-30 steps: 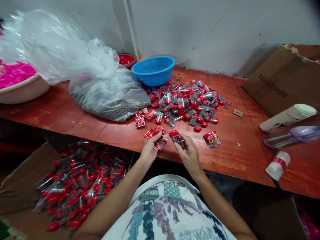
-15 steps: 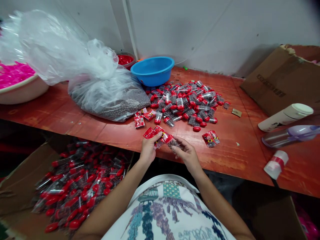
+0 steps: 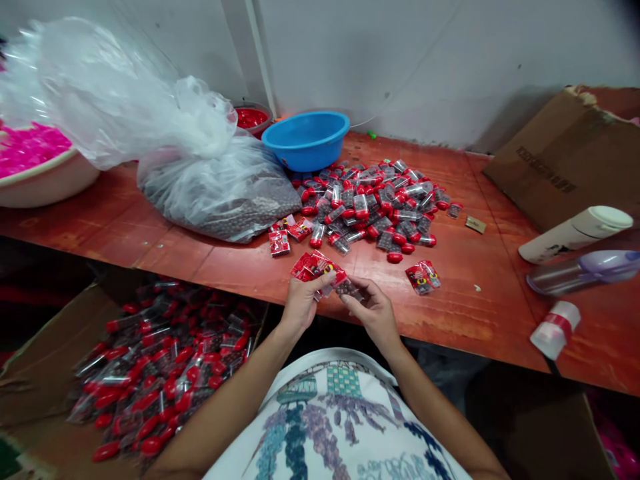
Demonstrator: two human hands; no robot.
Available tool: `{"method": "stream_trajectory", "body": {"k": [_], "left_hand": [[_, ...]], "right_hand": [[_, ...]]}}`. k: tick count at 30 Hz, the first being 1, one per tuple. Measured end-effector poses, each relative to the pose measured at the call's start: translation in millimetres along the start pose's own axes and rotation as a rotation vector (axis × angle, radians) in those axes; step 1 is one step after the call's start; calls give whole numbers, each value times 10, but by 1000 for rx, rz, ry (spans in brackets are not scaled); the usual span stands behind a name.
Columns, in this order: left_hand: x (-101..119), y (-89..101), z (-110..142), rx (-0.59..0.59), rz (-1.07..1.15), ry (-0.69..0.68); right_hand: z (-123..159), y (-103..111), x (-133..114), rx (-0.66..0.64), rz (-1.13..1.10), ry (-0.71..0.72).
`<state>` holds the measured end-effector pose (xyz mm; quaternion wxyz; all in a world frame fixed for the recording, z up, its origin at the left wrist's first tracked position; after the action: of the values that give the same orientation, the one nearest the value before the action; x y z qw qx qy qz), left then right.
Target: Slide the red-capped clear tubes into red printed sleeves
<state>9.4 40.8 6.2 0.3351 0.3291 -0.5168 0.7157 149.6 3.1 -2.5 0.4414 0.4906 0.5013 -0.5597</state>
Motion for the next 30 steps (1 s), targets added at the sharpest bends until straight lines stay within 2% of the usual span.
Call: {"method": "stream_trajectory", "body": {"k": [4,7,15,24,30], "left_hand": [[14,-3,1,-36,-16,-5],[25,-20,17,-60,-21,13],[9,-13,14,14,71,29],[33,-35,41,-44,43,58],[7,-45,38,-72,12,100]], "right_hand": [[16,32,-73,10,119,158],[33,40,-114,17,159,214],[55,36,-185,6,213,260],[11,52,-173,-28,148,204],[40,23,-210,-23,212,264]]}}
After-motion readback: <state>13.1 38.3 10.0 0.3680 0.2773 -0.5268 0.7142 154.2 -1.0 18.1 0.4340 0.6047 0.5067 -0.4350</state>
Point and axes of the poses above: each hand's wrist, its own z-axis away from the middle knuckle, its own y-axis out of the back of the hand, x = y × z, the point moved 6 cm from there along -z, towards the middle knuckle, and after that the axes turned 5 degrees about x, right-handed, at the moved point
